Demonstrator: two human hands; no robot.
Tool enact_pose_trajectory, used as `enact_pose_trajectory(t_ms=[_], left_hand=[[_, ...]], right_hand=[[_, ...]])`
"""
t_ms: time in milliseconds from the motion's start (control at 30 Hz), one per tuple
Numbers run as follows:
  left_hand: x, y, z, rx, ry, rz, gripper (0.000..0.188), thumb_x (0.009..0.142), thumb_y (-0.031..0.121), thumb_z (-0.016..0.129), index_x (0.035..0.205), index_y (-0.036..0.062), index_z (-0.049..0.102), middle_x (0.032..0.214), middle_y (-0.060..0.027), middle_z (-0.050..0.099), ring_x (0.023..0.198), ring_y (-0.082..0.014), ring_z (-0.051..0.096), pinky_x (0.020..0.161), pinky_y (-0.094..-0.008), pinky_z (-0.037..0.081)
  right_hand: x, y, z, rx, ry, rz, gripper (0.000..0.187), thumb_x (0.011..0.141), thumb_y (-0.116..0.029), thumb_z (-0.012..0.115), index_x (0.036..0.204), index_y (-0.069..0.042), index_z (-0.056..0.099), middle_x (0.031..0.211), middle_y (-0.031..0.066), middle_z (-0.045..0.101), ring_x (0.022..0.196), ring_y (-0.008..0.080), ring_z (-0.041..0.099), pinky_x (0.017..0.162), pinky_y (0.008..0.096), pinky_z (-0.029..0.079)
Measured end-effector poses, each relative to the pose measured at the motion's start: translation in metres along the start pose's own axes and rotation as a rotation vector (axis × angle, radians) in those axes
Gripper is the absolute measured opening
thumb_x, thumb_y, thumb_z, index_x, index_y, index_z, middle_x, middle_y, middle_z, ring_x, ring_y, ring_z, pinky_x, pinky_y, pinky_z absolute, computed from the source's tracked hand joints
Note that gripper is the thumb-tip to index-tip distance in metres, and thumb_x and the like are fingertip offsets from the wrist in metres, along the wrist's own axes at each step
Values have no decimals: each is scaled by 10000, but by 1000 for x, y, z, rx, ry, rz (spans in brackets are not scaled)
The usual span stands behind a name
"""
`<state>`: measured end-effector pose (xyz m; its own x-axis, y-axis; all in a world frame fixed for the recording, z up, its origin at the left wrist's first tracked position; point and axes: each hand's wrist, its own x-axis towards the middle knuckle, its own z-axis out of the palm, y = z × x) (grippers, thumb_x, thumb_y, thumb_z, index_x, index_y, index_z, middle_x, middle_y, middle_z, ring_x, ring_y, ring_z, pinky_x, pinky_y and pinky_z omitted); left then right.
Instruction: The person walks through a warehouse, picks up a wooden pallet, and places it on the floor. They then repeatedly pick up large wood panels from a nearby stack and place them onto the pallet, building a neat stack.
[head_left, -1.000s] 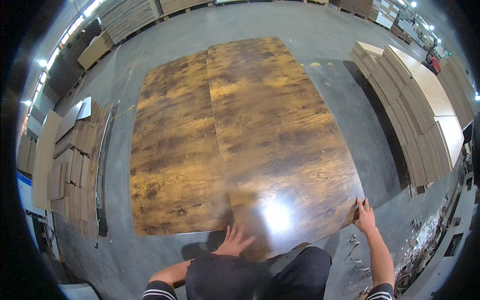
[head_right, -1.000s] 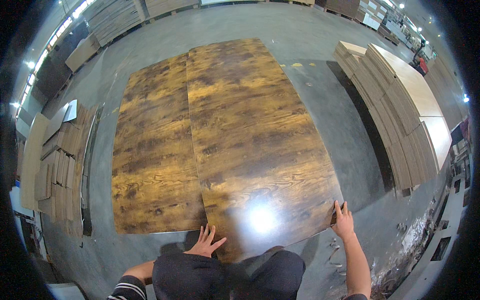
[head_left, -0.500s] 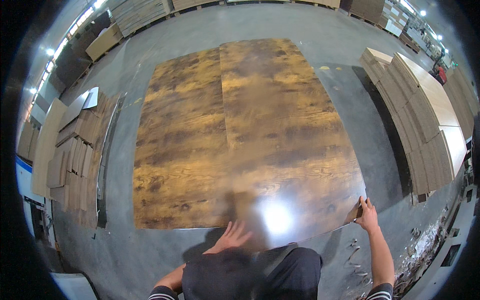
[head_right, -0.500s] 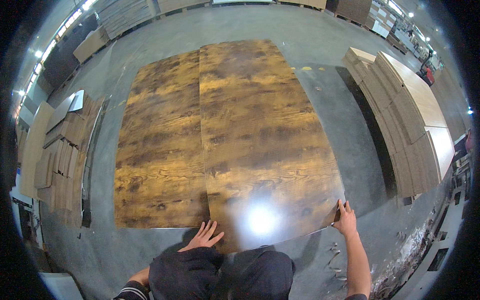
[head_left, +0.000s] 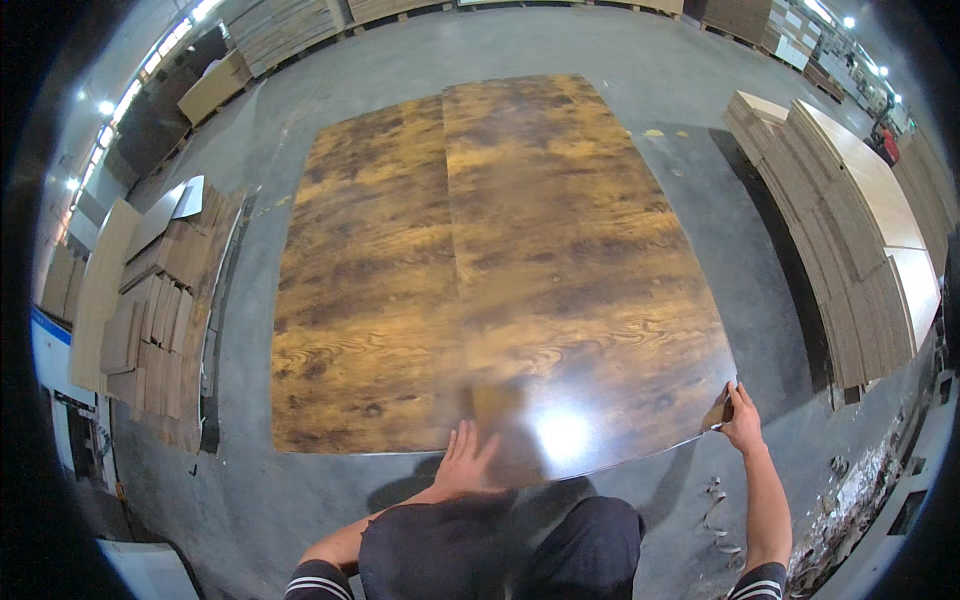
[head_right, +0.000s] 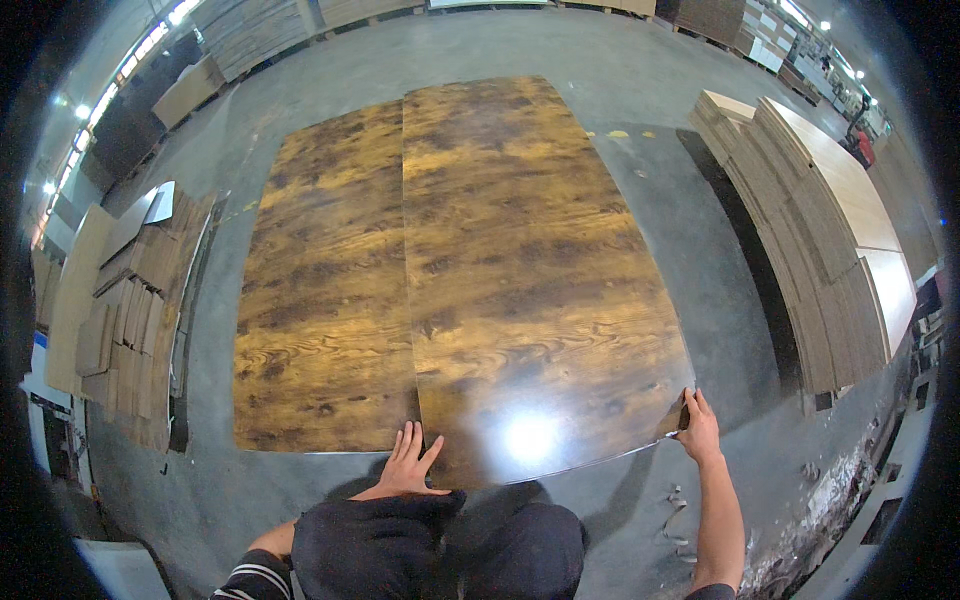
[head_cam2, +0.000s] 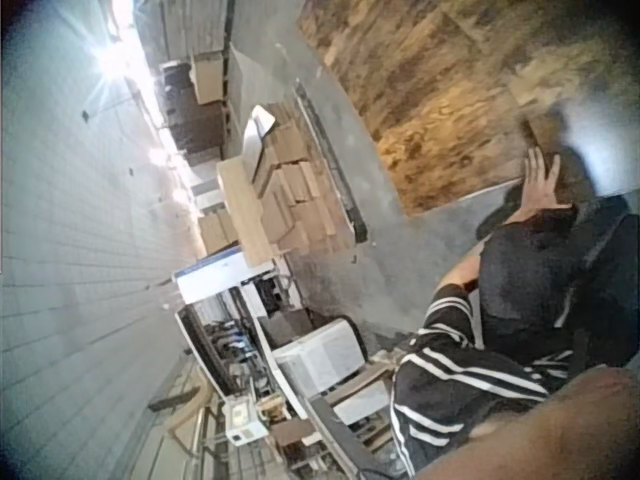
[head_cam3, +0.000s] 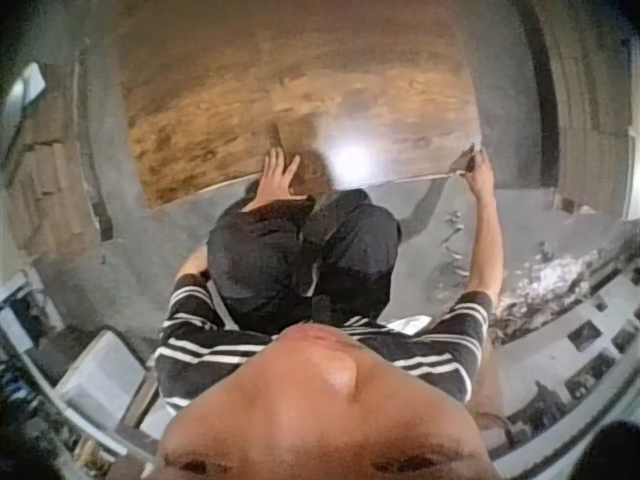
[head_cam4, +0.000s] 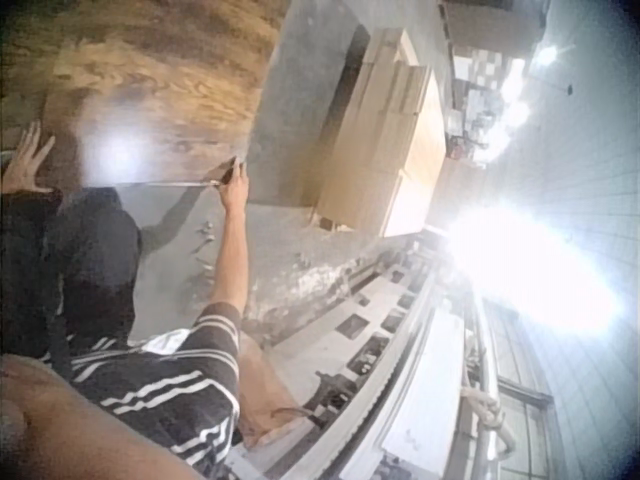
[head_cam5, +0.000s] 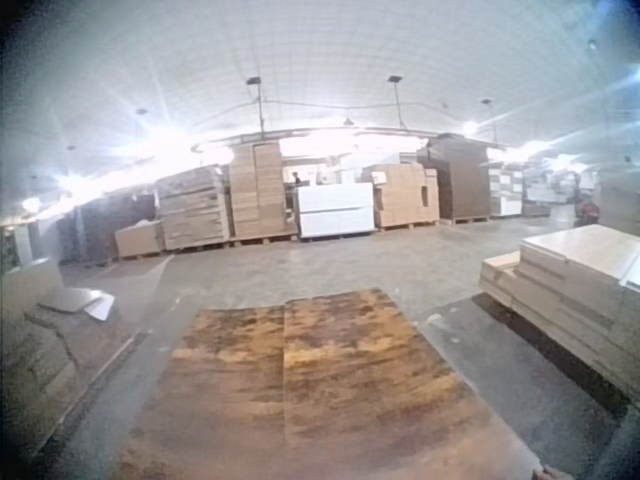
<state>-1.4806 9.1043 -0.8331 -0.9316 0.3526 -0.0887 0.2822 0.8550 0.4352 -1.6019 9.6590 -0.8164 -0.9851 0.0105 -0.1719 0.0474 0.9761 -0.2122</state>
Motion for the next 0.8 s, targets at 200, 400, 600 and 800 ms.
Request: enact_pose_trajectory(t_ms=[200, 400, 600, 800], left_hand=[[12, 2, -1, 117, 13, -27, 975, 640, 514, 781, 1411, 67, 386, 1340, -319, 425, 1341, -456, 307, 1103, -540, 251], [32, 3, 0, 111, 99, -83, 923, 617, 340, 792, 1397, 54, 390, 1309, -300, 454, 1305, -451, 349, 1096, -524, 276], [45, 7, -1, 141, 134, -81, 904, 657, 330, 798, 1406, 57, 372, 1269, -282, 487, 1268, -423, 401, 1076, -514, 303], [52, 7, 0, 210, 88, -94, 867, 678, 341, 797, 1390, 47, 398, 1185, -256, 554, 1193, -379, 491, 1037, -485, 359]], right_hand=[[17, 0, -3, -25, -9, -17, 1037, 513, -133, 884, 1416, -101, 375, 1406, 259, 403, 1273, 370, 435, 1068, 476, 350], [45, -9, -8, -131, 35, -49, 1009, 524, -142, 879, 1409, -105, 396, 1348, 263, 467, 1246, 372, 462, 1041, 455, 388], [65, -12, -12, -31, 29, -53, 933, 559, -62, 825, 1398, -104, 418, 1165, 225, 577, 1085, 376, 556, 906, 412, 479], [85, -7, -9, -23, 26, -48, 901, 565, -24, 798, 1386, -101, 435, 994, 197, 610, 935, 371, 599, 810, 437, 505]])
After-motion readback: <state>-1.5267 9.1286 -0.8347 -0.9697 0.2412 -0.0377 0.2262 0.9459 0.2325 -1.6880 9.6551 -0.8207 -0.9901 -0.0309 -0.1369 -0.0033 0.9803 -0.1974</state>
